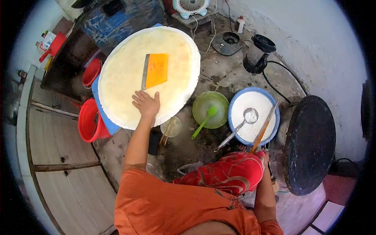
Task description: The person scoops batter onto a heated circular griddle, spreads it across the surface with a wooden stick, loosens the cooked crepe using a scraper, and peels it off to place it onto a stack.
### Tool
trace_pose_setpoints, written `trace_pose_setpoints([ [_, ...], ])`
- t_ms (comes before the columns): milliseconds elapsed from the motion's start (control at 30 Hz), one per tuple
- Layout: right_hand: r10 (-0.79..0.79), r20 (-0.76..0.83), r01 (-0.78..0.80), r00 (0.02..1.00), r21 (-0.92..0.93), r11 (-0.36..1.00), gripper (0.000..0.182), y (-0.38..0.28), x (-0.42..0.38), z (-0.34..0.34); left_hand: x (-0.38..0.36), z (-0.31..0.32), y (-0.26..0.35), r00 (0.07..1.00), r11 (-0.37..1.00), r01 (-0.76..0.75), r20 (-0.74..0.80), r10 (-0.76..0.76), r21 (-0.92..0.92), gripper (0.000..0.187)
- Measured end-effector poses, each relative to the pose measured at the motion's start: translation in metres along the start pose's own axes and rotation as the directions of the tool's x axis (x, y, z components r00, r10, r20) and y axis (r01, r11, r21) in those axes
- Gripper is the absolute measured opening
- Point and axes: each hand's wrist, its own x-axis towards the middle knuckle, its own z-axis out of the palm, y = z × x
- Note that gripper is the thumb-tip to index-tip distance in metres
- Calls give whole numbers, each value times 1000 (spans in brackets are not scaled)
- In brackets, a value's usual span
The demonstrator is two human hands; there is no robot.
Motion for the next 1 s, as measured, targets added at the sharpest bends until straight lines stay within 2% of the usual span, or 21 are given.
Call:
trace_pose_setpoints([
  [67,78,142,-114,987,269,957,31,35,18,1,0,-2,6,998,999,40,37,-41,23,86],
  [100,105,253,-203,962,404,892,28,10,3,16,-1,-1,6,999,999,36,19,-36,11,86],
  [133,108,243,-203,964,413,888,28,-14,-10,26,0,0,6,1000,1000,28,3,-28,-3,87],
  [167,67,452,-373,890,633,679,29,-45,-29,37,1,3,2,1000,1000,22,-11,-22,1,87],
  [233,-49,568,-510,821,771,382,30,-72,-48,65,-2,-5,10,998,997,44,-49,-41,59,82],
  [267,47,490,-460,870,776,430,23,-82,-55,77,-10,1,9,962,996,-50,-265,68,71,76],
  [333,210,307,-372,928,749,549,14,-101,-62,90,-35,-22,29,794,931,-349,-496,353,104,59],
  [400,316,145,-334,938,629,702,13,-119,-70,89,-56,-38,43,637,769,-640,-551,539,12,49],
  [433,200,42,-199,979,405,892,15,-95,-57,75,-69,-40,51,607,706,-708,-528,595,-19,48],
  [467,65,-19,-62,998,128,990,17,-70,-44,62,-83,-40,59,572,641,-766,-507,645,-49,46],
  [500,-130,-223,82,966,-211,974,18,-139,-79,66,-100,-39,67,555,592,-802,-462,692,-78,44],
  [533,-332,-245,205,911,-429,880,17,-107,-63,52,-115,-37,75,534,541,-834,-416,736,-114,42],
  [600,-92,-173,63,981,-168,984,19,-219,-118,41,-134,-6,78,474,412,-880,-404,782,-235,39],
  [667,-81,-245,40,966,-170,985,22,-261,-140,18,-147,23,78,462,360,-860,-251,851,-362,42],
  [700,-294,-283,222,913,-263,939,25,-254,-141,0,-152,48,72,448,342,-862,-245,860,-374,42],
  [733,-230,-333,120,914,-319,940,34,-279,-158,-12,-156,79,62,485,396,-837,-176,857,-379,46],
  [767,-296,-342,113,892,-464,879,36,-284,-168,-24,-161,106,55,529,459,-805,-103,843,-375,50],
  [800,-363,-325,108,873,-597,795,38,-287,-174,-32,-167,126,54,541,474,-797,-92,836,-374,50],
  [867,-322,-176,145,930,-631,762,39,-298,-187,-25,-175,159,57,681,719,-633,235,694,-289,59],
  [933,-275,-18,198,961,-650,734,41,-318,-194,-9,-182,185,57,680,736,-671,316,661,-96,60],
  [1000,-260,297,384,919,-825,414,47,-348,-193,22,-179,201,67,695,755,-655,366,618,-31,56],
])
